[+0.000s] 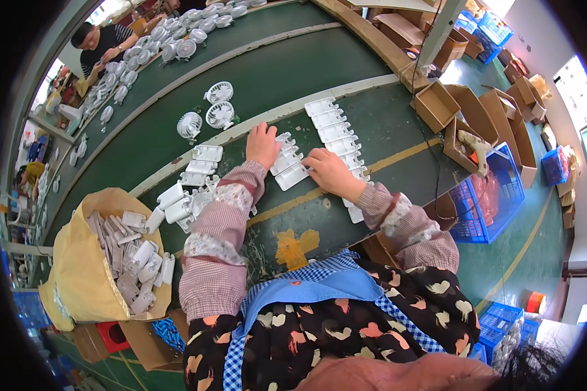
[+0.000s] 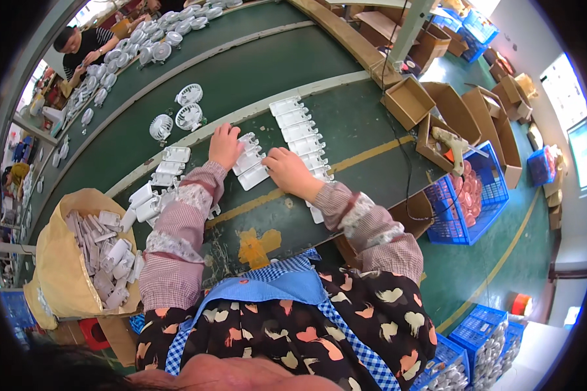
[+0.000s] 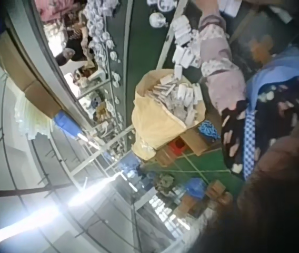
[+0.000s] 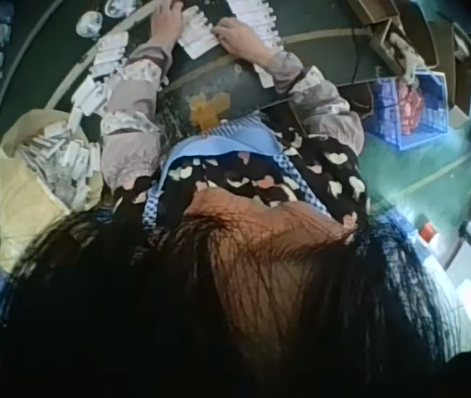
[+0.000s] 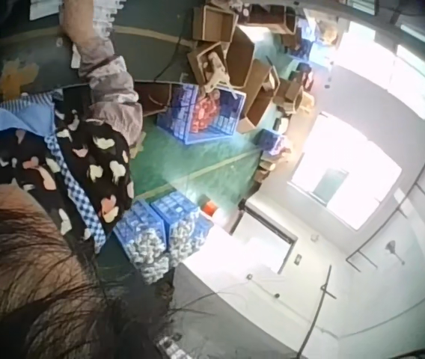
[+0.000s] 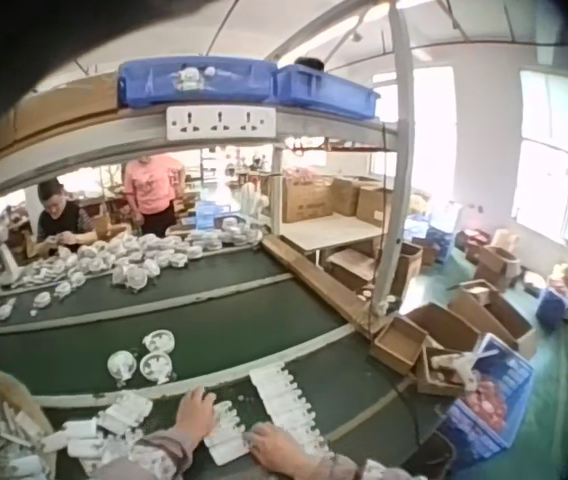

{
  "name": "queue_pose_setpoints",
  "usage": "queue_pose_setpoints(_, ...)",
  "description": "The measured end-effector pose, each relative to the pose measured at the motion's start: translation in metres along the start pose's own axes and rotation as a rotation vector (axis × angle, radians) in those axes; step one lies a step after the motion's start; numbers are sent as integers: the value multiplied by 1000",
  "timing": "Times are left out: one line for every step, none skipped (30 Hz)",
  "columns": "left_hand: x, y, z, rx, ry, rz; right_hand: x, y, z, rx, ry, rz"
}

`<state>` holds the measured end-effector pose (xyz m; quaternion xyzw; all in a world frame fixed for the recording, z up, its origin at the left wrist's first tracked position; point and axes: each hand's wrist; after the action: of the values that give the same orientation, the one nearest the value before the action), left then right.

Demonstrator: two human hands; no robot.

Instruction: Assembling white plastic housings onto a tray and using a hot glue gun to secure blue electronic components inside them.

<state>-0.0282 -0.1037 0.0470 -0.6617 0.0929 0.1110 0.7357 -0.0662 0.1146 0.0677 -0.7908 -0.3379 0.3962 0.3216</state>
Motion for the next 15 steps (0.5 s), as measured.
queue_pose_setpoints(6,-1,8,58,21,117,12,-11,-2,-27,38,32)
queue_pose_setpoints(15,-4,14,70,27,87,23,-22,-5,-29,98,30)
queue_pose_setpoints(22,-6,21,86,36,56,37,-28,-7,12,132,61)
queue_pose_setpoints(30,-8,28,79,14,-39,50,-31,-8,53,167,92)
queue_pose_setpoints(35,-17,41,68,21,-94,66,-33,-8,116,221,51)
queue_pose_setpoints(41,-24,49,54,18,-148,76,-35,-18,178,224,33)
queue_pose_setpoints(44,-26,55,43,21,-193,84,-36,-27,239,226,15)
queue_pose_setpoints(47,-24,58,44,25,-197,92,-32,-36,241,243,-62)
queue_pose_setpoints(50,-20,61,25,6,-216,96,-29,-43,253,231,-88)
queue_pose_setpoints(52,-17,63,5,-14,-235,99,-25,-50,264,218,-113)
queue_pose_setpoints(51,-13,66,37,-52,-256,102,-17,-51,293,217,-148)
queue_pose_setpoints(50,-10,66,33,-46,-258,102,-13,-49,291,221,-142)
queue_pose_setpoints(47,-7,67,45,-38,-245,102,-9,-47,306,226,-148)
queue_pose_setpoints(45,-4,67,59,-28,-234,104,-6,-45,321,233,-155)
queue_pose_setpoints(44,0,67,55,-23,-236,104,-5,-42,319,238,-149)
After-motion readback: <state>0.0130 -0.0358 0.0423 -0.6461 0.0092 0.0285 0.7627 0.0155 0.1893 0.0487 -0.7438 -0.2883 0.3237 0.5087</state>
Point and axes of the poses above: each hand's wrist, its own x-axis away from the middle knuckle, its own y-axis out of the palm, z = x × y, and after that the axes turned 8 degrees about y, right-handed
